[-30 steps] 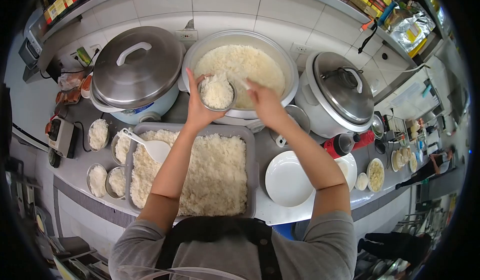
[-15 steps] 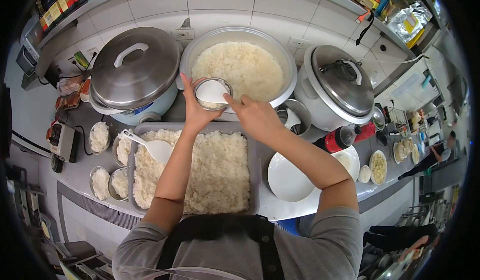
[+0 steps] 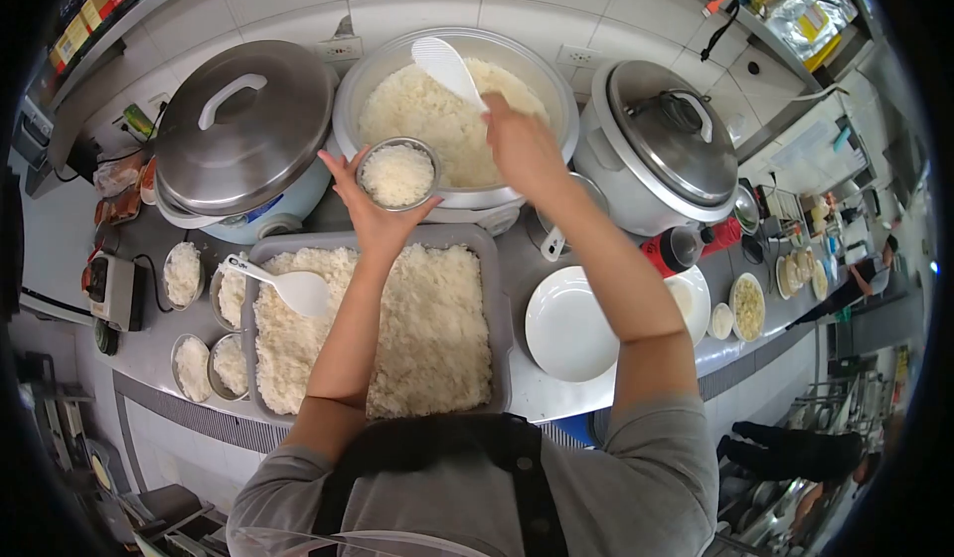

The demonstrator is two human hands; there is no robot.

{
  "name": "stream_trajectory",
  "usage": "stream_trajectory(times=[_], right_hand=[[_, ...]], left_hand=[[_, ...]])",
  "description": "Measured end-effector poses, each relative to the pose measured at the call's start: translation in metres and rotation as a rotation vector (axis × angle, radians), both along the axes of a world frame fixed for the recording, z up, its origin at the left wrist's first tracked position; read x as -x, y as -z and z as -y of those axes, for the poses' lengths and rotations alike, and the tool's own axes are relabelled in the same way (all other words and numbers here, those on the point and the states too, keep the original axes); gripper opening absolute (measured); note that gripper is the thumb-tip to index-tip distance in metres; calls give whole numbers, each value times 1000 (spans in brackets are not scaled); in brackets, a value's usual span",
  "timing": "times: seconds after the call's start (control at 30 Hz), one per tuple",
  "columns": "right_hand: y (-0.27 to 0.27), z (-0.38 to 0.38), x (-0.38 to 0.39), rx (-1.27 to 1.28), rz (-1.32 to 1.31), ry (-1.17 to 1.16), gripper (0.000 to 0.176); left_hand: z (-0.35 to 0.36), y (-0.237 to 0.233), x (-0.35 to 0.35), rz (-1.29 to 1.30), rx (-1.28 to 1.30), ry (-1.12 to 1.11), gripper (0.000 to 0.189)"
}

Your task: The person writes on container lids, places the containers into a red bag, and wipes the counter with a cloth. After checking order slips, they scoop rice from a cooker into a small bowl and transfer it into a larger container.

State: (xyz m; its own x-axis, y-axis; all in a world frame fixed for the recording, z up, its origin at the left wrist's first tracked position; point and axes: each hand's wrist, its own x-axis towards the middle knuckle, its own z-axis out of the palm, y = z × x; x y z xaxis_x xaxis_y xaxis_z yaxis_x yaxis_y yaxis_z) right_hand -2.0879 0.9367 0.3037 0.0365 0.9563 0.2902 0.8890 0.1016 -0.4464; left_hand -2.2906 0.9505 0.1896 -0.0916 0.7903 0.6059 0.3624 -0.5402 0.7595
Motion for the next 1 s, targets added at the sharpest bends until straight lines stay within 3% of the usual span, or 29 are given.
stream_trajectory(times=[0.17,0.27,0.47,0.67,0.77,0.87,1.0], right_hand=[[74,-82,-70,-84,671,-4,20],[94,-94,-77,48,750,-73,11],[89,-89,-63,-1,588,-290,14],[84,-75,-71,138,410,-496,21],[72,-71,-82,275,310,-438,24],[86,-86,-117,228,268,-405,31],[77,-100,-134,323,78,-213,40]], left_hand=[[-1,-3,4,15,-12,36,153],[-2,-2,11,-2,-20,12,151],[-12,5,23,95,-77,13,151],[-11,3,19,52,-54,-7,151],[-10,3,20,67,-48,10,151],[-7,1,28,52,-18,22,152],[-9,-1,29,24,-28,30,152]])
